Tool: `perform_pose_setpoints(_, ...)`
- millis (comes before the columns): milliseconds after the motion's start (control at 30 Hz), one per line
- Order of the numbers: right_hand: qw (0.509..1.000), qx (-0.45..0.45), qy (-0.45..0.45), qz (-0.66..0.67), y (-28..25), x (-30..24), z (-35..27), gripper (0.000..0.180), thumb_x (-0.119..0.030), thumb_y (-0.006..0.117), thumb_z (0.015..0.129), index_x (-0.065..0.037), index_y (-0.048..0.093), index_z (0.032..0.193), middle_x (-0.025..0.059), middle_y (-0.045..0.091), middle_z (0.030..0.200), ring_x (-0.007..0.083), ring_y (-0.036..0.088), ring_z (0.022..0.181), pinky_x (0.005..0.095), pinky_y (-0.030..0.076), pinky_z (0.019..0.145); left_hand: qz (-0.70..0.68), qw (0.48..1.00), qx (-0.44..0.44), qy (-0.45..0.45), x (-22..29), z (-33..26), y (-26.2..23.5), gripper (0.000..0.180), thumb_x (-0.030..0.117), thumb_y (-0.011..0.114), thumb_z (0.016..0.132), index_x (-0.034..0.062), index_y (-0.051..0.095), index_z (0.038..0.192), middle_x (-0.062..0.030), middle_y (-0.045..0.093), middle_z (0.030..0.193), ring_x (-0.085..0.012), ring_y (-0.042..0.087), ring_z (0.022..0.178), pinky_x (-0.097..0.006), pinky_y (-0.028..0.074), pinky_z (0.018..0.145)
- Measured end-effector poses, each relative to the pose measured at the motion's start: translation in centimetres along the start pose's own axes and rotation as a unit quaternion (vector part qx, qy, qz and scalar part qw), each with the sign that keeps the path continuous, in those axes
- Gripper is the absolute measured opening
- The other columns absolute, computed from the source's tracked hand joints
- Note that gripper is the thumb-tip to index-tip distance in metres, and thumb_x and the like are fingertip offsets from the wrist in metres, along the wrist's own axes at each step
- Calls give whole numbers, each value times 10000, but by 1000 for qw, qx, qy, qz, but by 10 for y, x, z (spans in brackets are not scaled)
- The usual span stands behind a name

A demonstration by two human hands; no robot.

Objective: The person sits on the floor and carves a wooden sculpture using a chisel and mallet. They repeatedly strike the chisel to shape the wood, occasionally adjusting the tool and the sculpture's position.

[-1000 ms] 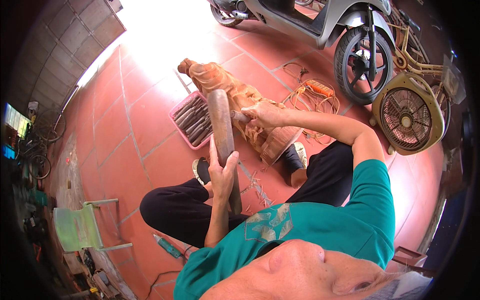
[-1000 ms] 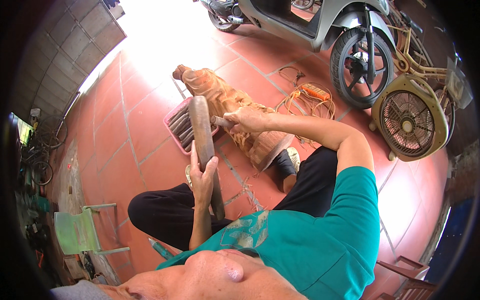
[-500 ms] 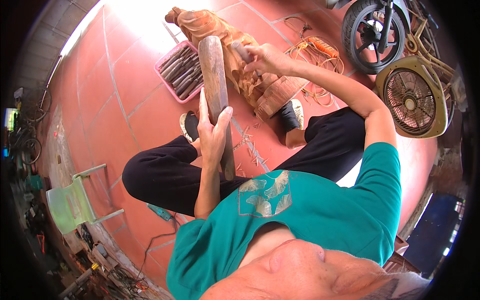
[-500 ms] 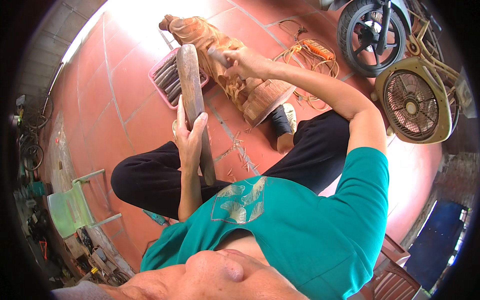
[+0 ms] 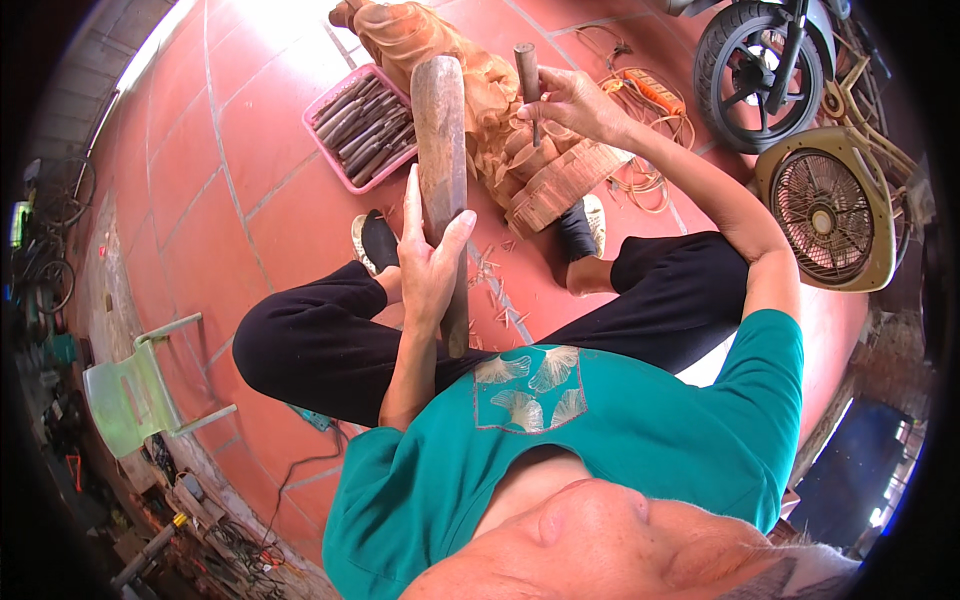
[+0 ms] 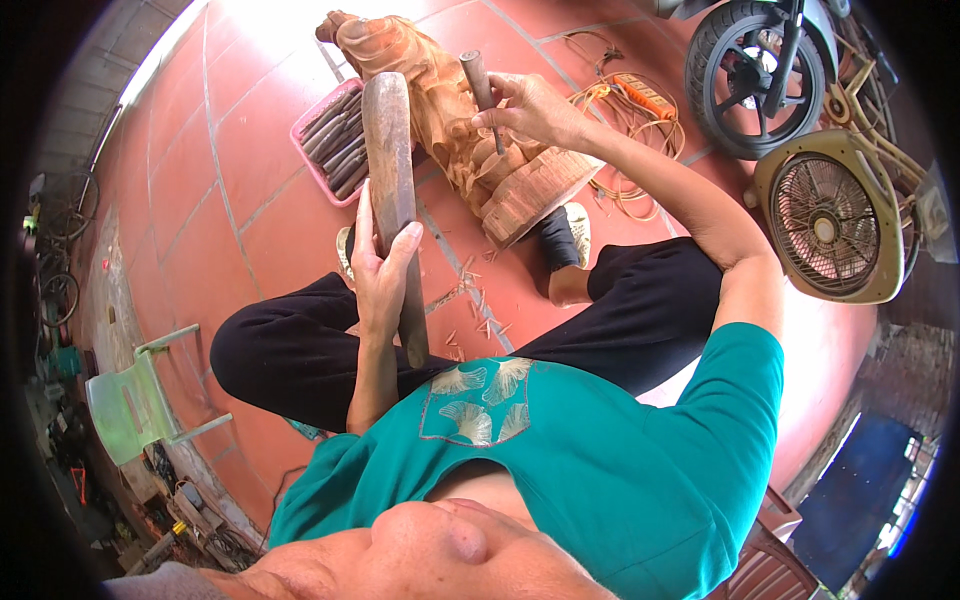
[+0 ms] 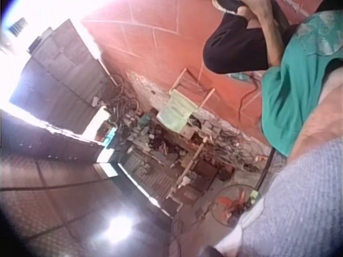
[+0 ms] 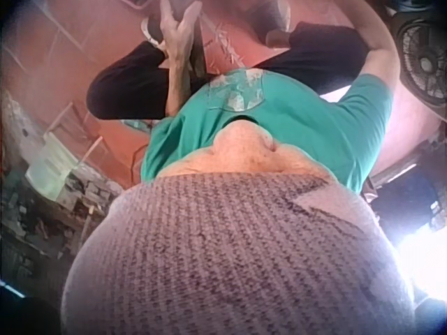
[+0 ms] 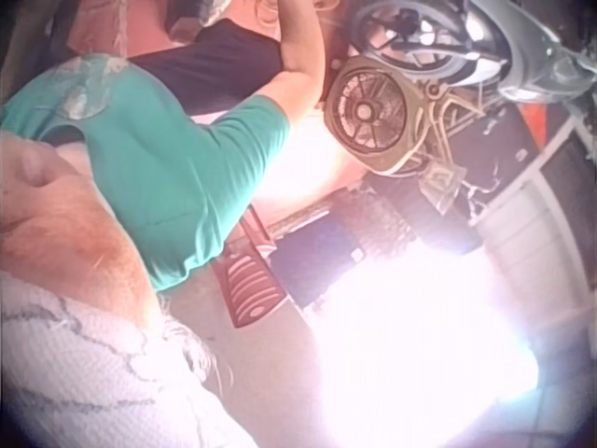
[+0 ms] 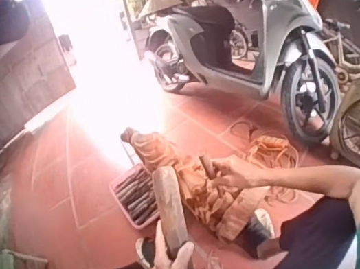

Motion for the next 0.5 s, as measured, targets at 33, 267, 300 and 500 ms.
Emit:
perform_pose_setpoints(33, 1000, -7, 0, 11, 1, 3, 1, 260, -159, 739, 924, 17, 608, 1063, 57, 650, 919, 124, 666, 910, 322, 552, 819, 0, 1000, 1, 0, 0, 0, 0, 789, 98, 661, 927, -78, 215, 1555, -183, 480, 1455, -197, 523, 1234, -314, 420, 1044)
perform_pose_setpoints(267, 1000, -10, -19, -15, 2, 2, 10, 270, -162, 722, 935, 28, 608, 1091, 72, 662, 954, 150, 680, 932, 338, 553, 856, 6, 1000, 15, 25, -1, 0, -4, 764, 85, 657, 921, -57, 252, 1553, -156, 521, 1389, -168, 542, 1152, -296, 437, 982)
perform_pose_setpoints(300, 999, -9, -23, -26, 2, 2, 10, 281, -164, 717, 938, 28, 608, 1112, 77, 667, 970, 154, 679, 944, 342, 553, 863, -6, 1000, 11, 20, 0, 0, -5, 780, 105, 676, 919, -67, 250, 1549, -189, 500, 1442, -202, 529, 1240, -324, 413, 1060)
perform_pose_setpoints(500, 999, -24, 1, -46, 1, 1, 12, 340, -183, 696, 949, 22, 599, 1202, 102, 682, 1049, 167, 672, 997, 358, 547, 899, -15, 999, 21, 35, -4, 0, -6, 776, 122, 679, 923, -52, 257, 1551, -204, 502, 1446, -232, 535, 1271, -344, 393, 1095)
Point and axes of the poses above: each hand's wrist, its own z-axis towards the middle knuckle, its own y-axis out of the palm, x = y × z, the point moved 4 cm from there along z, towards the middle knuckle
